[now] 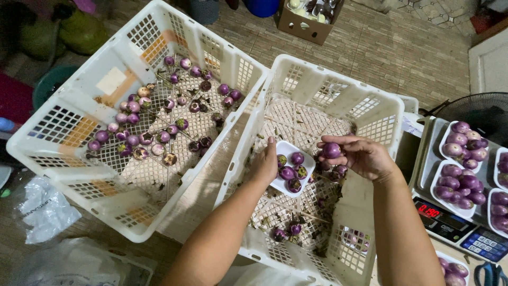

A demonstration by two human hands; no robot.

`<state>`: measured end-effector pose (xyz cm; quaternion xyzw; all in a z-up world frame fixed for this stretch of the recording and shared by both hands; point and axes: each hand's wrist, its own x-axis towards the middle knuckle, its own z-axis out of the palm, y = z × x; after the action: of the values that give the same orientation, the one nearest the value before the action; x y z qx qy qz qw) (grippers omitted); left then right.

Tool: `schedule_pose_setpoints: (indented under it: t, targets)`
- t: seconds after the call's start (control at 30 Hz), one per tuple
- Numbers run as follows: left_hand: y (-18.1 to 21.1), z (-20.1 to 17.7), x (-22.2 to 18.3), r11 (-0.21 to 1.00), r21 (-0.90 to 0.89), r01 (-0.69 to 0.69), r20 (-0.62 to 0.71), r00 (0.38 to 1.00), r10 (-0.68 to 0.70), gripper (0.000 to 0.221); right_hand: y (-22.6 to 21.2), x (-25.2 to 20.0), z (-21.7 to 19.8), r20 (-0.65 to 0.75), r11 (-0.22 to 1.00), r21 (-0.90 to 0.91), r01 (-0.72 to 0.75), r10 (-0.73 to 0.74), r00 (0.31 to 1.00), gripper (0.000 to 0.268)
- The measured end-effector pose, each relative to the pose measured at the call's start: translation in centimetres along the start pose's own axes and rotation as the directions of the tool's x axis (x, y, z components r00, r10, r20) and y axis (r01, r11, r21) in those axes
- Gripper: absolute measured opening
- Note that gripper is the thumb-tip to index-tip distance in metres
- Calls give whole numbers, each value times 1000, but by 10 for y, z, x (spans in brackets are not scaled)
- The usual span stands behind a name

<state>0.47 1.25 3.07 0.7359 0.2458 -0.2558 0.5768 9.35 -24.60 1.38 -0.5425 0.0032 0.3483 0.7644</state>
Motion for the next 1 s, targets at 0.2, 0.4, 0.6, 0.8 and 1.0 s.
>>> schedule_pose_setpoints:
  t: [0.2, 0.4, 0.6, 0.8, 1.0]
  targets:
    - [-2, -1, 0, 1000, 4, -8, 4, 1000, 8, 95, 6, -11, 9, 42, 999, -13, 30, -29, 999, 67]
    - [12, -4, -24, 1000, -3, -18, 27, 999, 18, 96, 22, -6, 19, 59, 973, -195, 119, -110, 992, 58]
    - [19, -3, -33, 999, 16, -31, 40, 999, 30, 100, 39, 17, 37, -1, 696, -690, 197, -273, 962, 60]
    - [16, -2, -35, 999, -7, -33, 50, 998, 33, 103, 17, 18, 65, 116, 397, -894, 209, -246, 962, 38]
    - [-28, -2, 23, 992, 68, -106, -9, 994, 107, 81, 58, 74, -76, -374, 218, -923, -316, -321, 870, 30]
